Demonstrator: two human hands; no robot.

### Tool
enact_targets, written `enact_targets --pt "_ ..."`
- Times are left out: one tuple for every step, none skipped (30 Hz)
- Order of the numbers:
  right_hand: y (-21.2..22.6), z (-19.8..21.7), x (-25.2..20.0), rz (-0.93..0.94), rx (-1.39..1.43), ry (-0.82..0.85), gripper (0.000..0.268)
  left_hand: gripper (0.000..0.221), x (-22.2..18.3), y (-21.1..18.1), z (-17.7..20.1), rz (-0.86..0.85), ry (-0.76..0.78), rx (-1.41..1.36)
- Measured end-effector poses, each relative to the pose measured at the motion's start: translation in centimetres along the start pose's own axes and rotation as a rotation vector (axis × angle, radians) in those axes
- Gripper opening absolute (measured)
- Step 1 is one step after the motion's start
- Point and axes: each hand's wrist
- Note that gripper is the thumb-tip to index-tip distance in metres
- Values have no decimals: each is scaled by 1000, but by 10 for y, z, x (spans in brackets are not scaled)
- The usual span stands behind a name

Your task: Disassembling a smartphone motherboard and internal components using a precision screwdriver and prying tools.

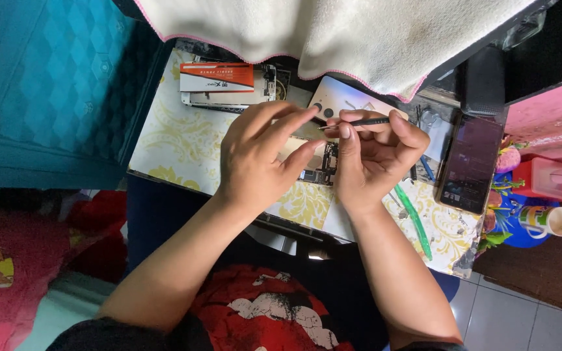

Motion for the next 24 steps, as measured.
enact_targets --pt "1 0 1 -2 1 2 51 36 -4 -2 6 3 -1 0" --pt "2 0 1 9 -2 11 51 35 -9 -3 12 20 6 25" --pt "3 0 1 21 -4 20 51 34 -14 -4 18 38 13 50" --pt "2 0 0 10 -5 23 51 34 -24 0 23 49 16 51" --pt "0 1 0 18 9 29 50 32 -35 6 28 57 23 142" --pt "-1 1 -2 21 23 38 50 30 -47 11 33 71 33 234" --pt "0 2 -5 5 22 43 50 30 -61 14 34 87 37 235" --pt "1 2 -5 -1 18 61 50 33 -73 19 36 119 84 293" --pt "2 1 -6 -7 13 79 50 36 -85 23 38 150 131 350" --pt "2 0 -8 -16 14 86 50 36 -89 22 36 161 130 349" --pt "2 -2 -9 -25 17 102 50 37 -93 21 35 150 142 366" --pt "2 -3 -10 -32 21 120 49 39 -96 20 33 138 151 381" --pt "1 -3 -13 -39 21 130 49 39 -100 17 32 149 148 378" --pt "-1 -4 -14 -43 11 158 50 42 -103 16 30 152 145 407" --pt "-3 -4 -16 -47 2 186 51 45 -106 15 28 156 141 436" --pt "-3 -5 -18 -51 3 196 51 45 -108 14 27 165 136 434" --pt "-4 -5 -19 -50 -7 217 52 45 -109 14 25 185 129 432" --pt "-5 -5 -21 -52 -18 238 52 46 -110 13 24 206 124 432" --pt "-3 -7 -22 -59 -16 247 52 46 -113 15 23 217 121 430" --pt "0 -7 -24 -72 -34 279 52 49 -116 16 21 234 136 452" --pt "2 -8 -25 -85 -52 311 52 52 -119 17 20 252 150 473" --pt "1 -7 -27 -93 -51 318 52 52 -119 17 20 262 150 472" --pt "-1 -6 -28 -97 -36 339 53 51 -119 15 20 266 158 498" --pt "-3 -5 -29 -97 -22 358 53 50 -119 15 19 265 165 522"
Point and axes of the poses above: each hand's wrist, its own x-axis towards the middle knuckle, its own z-axis out of the back of the hand, y = z × x, and after that the axes turned 13 degrees about z, right-handed
